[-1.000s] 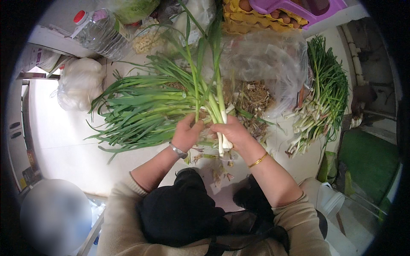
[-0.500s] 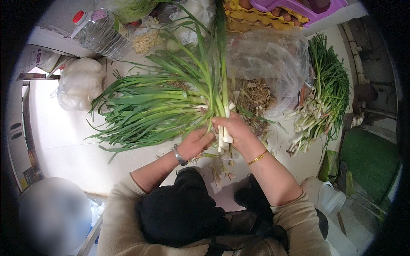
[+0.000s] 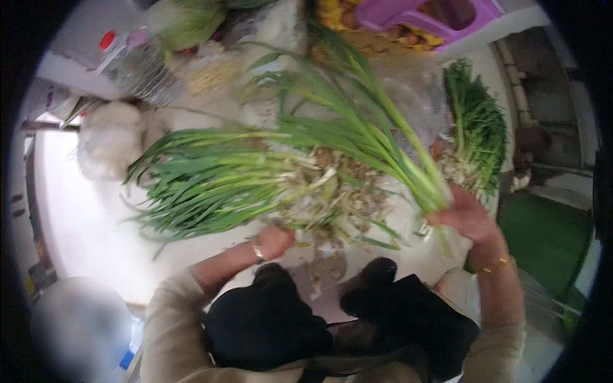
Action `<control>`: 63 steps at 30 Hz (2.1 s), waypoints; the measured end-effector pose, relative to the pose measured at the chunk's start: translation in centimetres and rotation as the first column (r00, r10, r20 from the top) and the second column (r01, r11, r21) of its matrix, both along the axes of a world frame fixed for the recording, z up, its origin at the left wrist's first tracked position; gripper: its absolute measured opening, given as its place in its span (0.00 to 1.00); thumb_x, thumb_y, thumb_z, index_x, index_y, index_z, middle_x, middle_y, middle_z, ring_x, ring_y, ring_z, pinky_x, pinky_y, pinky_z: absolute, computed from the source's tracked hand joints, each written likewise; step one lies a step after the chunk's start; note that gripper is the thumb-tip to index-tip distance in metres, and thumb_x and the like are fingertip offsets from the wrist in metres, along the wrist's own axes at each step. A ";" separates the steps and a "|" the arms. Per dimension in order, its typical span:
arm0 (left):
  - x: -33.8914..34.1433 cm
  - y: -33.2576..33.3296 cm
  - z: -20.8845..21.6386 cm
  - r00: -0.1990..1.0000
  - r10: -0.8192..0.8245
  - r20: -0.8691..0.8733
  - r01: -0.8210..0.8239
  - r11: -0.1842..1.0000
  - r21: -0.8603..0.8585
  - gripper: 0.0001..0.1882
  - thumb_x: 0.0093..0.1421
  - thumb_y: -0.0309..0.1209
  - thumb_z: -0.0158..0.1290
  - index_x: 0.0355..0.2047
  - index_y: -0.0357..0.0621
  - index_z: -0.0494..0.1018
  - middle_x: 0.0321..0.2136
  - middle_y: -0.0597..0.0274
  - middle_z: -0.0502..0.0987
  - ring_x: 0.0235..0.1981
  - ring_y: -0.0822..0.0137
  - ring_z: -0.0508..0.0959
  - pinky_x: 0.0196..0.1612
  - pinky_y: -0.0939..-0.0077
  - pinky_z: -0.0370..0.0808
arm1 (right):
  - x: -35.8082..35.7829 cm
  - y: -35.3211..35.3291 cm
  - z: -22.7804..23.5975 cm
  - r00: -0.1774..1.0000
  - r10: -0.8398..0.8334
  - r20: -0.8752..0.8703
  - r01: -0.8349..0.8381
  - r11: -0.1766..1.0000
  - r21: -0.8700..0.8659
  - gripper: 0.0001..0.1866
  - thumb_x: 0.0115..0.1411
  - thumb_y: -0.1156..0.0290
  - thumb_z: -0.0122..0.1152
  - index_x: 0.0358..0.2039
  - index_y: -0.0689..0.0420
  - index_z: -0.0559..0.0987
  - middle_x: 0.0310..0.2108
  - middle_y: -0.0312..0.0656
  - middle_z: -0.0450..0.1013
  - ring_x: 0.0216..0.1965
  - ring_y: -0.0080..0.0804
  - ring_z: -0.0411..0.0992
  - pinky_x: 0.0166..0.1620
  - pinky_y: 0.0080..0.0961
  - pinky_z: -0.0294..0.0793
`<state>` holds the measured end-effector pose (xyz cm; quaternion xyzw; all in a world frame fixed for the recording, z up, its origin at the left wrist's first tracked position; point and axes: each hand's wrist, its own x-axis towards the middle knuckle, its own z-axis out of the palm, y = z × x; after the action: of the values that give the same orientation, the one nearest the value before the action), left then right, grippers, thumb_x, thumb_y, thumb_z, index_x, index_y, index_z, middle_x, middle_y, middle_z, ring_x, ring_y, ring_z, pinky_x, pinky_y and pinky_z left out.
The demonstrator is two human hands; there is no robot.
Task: The person trims the root ends and outer layers of green onions by hand, separating the cleaned stalks into a neat pile on the table. The person repeatedly picks up bunches, removes unwanted parts, and places the trimmed onions aside.
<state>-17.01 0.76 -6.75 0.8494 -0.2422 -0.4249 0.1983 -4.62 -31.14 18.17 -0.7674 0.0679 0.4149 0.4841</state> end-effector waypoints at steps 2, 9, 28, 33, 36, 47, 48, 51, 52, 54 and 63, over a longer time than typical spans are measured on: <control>3.0 2.0 -1.6 0.904 0.270 0.331 -0.230 0.961 -0.154 0.07 0.49 0.28 0.48 0.30 0.43 0.67 0.26 0.50 0.73 0.27 0.51 0.74 0.29 0.61 0.72 | -0.5 -6.6 7.9 0.958 0.285 0.027 -0.271 0.933 -0.235 0.23 0.41 0.71 0.65 0.40 0.64 0.73 0.32 0.41 0.73 0.33 0.26 0.68 0.40 0.24 0.68; 14.0 5.7 -3.9 0.707 0.278 0.650 -0.343 0.939 -0.028 0.26 0.43 0.22 0.48 0.46 0.37 0.63 0.45 0.48 0.64 0.49 0.50 0.63 0.52 0.59 0.61 | -11.5 -20.6 25.9 0.805 -0.426 0.412 0.585 0.682 -0.438 0.19 0.38 0.75 0.61 0.35 0.65 0.73 0.25 0.38 0.71 0.22 0.24 0.69 0.25 0.18 0.68; 11.8 8.8 -2.4 0.709 0.116 0.695 -0.220 0.974 0.062 0.16 0.41 0.23 0.49 0.34 0.43 0.67 0.31 0.54 0.68 0.34 0.51 0.69 0.38 0.58 0.66 | 4.8 -20.6 -8.6 0.821 0.220 0.528 0.329 0.573 -0.750 0.25 0.52 0.62 0.59 0.46 0.64 0.68 0.43 0.52 0.67 0.45 0.42 0.67 0.48 0.34 0.67; 10.1 5.2 2.5 0.651 -0.045 0.757 -0.097 0.985 0.142 0.05 0.47 0.30 0.47 0.26 0.48 0.70 0.27 0.58 0.68 0.32 0.57 0.70 0.37 0.60 0.65 | -3.4 0.2 -13.3 0.782 0.222 0.582 -0.117 0.970 -0.213 0.23 0.51 0.60 0.57 0.43 0.64 0.69 0.40 0.54 0.66 0.45 0.48 0.64 0.49 0.38 0.63; 9.3 2.5 5.4 0.655 -0.085 0.751 -0.026 0.990 0.136 0.04 0.46 0.30 0.47 0.24 0.48 0.69 0.25 0.59 0.68 0.32 0.59 0.70 0.40 0.59 0.64 | -4.5 9.3 -14.3 0.768 0.407 0.494 -0.333 0.913 -0.235 0.35 0.50 0.59 0.58 0.53 0.66 0.60 0.43 0.59 0.65 0.47 0.52 0.62 0.52 0.40 0.61; 11.1 6.5 1.1 0.726 -0.218 0.652 0.004 0.950 0.313 0.24 0.44 0.33 0.53 0.45 0.45 0.67 0.44 0.51 0.65 0.52 0.52 0.61 0.57 0.56 0.56 | -2.8 3.6 -14.6 0.722 0.567 0.396 -0.368 0.800 -0.474 0.11 0.52 0.70 0.48 0.31 0.65 0.73 0.36 0.52 0.68 0.40 0.43 0.67 0.43 0.37 0.69; 11.4 6.4 1.5 0.723 -0.167 0.671 0.006 0.972 0.235 0.25 0.43 0.33 0.54 0.45 0.44 0.67 0.44 0.51 0.65 0.51 0.52 0.61 0.56 0.56 0.56 | -1.3 0.1 -13.8 0.804 0.590 0.074 -0.470 0.707 -0.529 0.11 0.52 0.69 0.48 0.28 0.64 0.74 0.31 0.53 0.71 0.35 0.46 0.70 0.40 0.39 0.69; 13.2 5.1 5.0 0.761 -0.049 0.647 0.058 0.998 0.008 0.27 0.41 0.34 0.57 0.44 0.39 0.66 0.42 0.49 0.66 0.48 0.49 0.63 0.53 0.57 0.61 | -1.2 -13.3 -9.2 0.877 0.419 0.235 -0.146 0.699 -0.700 0.14 0.55 0.65 0.47 0.29 0.63 0.75 0.29 0.54 0.72 0.34 0.48 0.71 0.38 0.40 0.70; 14.5 4.0 6.5 0.800 -0.097 0.592 0.078 0.995 0.058 0.26 0.42 0.33 0.57 0.43 0.39 0.66 0.41 0.49 0.67 0.47 0.49 0.64 0.51 0.58 0.62 | -1.9 -17.4 -7.9 0.929 0.233 0.286 0.022 0.737 -0.675 0.13 0.55 0.65 0.47 0.29 0.62 0.75 0.29 0.54 0.72 0.32 0.50 0.71 0.38 0.40 0.70; 17.5 1.0 9.3 0.852 -0.161 0.499 0.112 0.986 0.126 0.24 0.43 0.32 0.56 0.42 0.39 0.66 0.39 0.48 0.68 0.45 0.49 0.66 0.48 0.60 0.65 | -4.6 -23.8 -7.0 0.870 -0.088 0.485 0.388 0.729 -0.564 0.10 0.55 0.69 0.48 0.28 0.62 0.74 0.21 0.48 0.71 0.25 0.39 0.71 0.30 0.31 0.71; 22.4 -12.4 17.1 0.886 -0.085 0.456 0.122 0.991 -0.052 0.17 0.50 0.35 0.51 0.38 0.39 0.69 0.33 0.47 0.73 0.37 0.48 0.71 0.43 0.60 0.68 | -3.6 -32.6 -18.1 0.700 -0.165 0.695 0.592 0.678 -0.435 0.12 0.54 0.67 0.51 0.32 0.64 0.73 0.25 0.50 0.71 0.26 0.40 0.70 0.31 0.31 0.70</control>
<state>5.37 -11.68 10.34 0.9021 -0.3435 -0.2157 0.1471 -8.24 -63.70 0.12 -0.9386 0.2121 -0.0174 0.2716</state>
